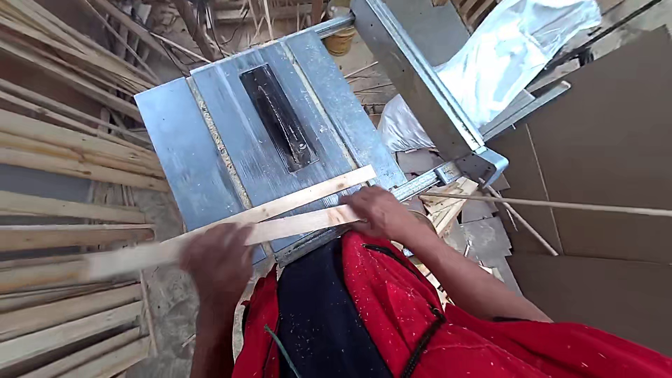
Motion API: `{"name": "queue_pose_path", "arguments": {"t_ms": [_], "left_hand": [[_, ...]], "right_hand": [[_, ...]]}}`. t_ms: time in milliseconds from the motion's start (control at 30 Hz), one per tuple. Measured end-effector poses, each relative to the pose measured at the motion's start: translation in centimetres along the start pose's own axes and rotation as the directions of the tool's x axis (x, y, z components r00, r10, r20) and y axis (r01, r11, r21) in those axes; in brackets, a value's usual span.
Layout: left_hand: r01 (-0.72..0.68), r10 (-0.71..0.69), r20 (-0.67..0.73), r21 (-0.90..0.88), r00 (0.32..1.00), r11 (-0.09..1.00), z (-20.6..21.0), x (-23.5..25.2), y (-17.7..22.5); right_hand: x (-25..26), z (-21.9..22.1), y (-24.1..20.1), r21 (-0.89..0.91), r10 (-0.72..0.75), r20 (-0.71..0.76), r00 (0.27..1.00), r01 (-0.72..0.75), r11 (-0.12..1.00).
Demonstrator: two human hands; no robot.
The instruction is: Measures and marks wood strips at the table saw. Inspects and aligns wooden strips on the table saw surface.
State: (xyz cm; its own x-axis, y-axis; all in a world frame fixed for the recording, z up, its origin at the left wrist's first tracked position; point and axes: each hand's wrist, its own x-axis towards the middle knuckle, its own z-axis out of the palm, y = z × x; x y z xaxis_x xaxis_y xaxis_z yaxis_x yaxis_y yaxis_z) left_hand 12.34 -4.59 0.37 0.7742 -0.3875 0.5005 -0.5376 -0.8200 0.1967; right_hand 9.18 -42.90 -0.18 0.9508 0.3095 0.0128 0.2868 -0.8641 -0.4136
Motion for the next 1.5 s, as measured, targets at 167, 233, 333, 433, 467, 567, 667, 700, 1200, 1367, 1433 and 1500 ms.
{"name": "queue_pose_path", "arguments": {"t_ms": [167,233,333,433,467,567,667,700,1200,1367,1433,1500], "left_hand": [[0.438,-0.640,-0.020,-0.713,0.768,0.548,-5.7,5.2,0.7],[0.240,-0.474,0.074,-0.923,0.878,0.300,-4.8,7.2,2.5],[0.150,-0.280,-0.016,-0.813,0.960,0.562,-5.4,9.5,6.6],[-0.030,0.069,0.132,-0.274,0.989,0.961,-5.2,7.6,4.5],[-0.124,0.166,0.212,-0.200,0.963,0.972,-3.9,6.4,3.2],[-0.217,0.299,0.463,-0.223,0.834,0.950,0.6,2.2,-0.3],[-0.176,0.308,0.568,-0.276,0.763,0.945,3.3,-0.4,-3.1],[-0.179,0.310,0.567,-0.276,0.763,0.944,3.8,-0.7,-3.7],[-0.159,0.200,0.317,-0.148,0.927,0.976,6.0,1.3,-2.2],[-0.069,0.129,0.418,-0.155,0.899,0.985,8.8,4.5,-0.2],[-0.071,0.144,0.458,-0.173,0.877,0.982,9.9,5.7,0.3],[-0.077,0.148,0.498,-0.159,0.854,0.984,10.2,6.7,0.5]], "right_hand": [[4.8,3.1,-8.1,0.608,-0.048,-0.067,0.997,0.078,0.790],[7.2,3.5,-10.9,0.670,-0.237,-0.019,0.971,0.189,0.718],[8.4,3.9,-12.0,0.548,-0.371,0.178,0.911,0.222,0.807],[6.8,3.6,-9.2,0.549,-0.266,0.370,0.890,0.022,0.836],[5.6,3.4,-7.7,0.592,-0.214,0.407,0.888,-0.078,0.802],[0.8,2.5,-3.4,0.625,-0.039,0.511,0.859,-0.340,0.702],[-3.6,1.8,-1.5,0.701,0.023,0.470,0.883,-0.389,0.597],[-4.4,1.4,-1.4,0.701,0.053,0.470,0.881,-0.410,0.583],[-8.4,2.3,1.0,0.276,0.701,-0.042,0.712,-0.666,0.693],[-7.1,2.7,2.8,0.165,0.412,-0.145,0.899,-0.389,0.907],[-6.4,3.1,3.1,0.217,0.359,-0.089,0.929,-0.333,0.917],[-6.0,3.4,3.2,0.297,0.362,-0.090,0.928,-0.322,0.899]]}}
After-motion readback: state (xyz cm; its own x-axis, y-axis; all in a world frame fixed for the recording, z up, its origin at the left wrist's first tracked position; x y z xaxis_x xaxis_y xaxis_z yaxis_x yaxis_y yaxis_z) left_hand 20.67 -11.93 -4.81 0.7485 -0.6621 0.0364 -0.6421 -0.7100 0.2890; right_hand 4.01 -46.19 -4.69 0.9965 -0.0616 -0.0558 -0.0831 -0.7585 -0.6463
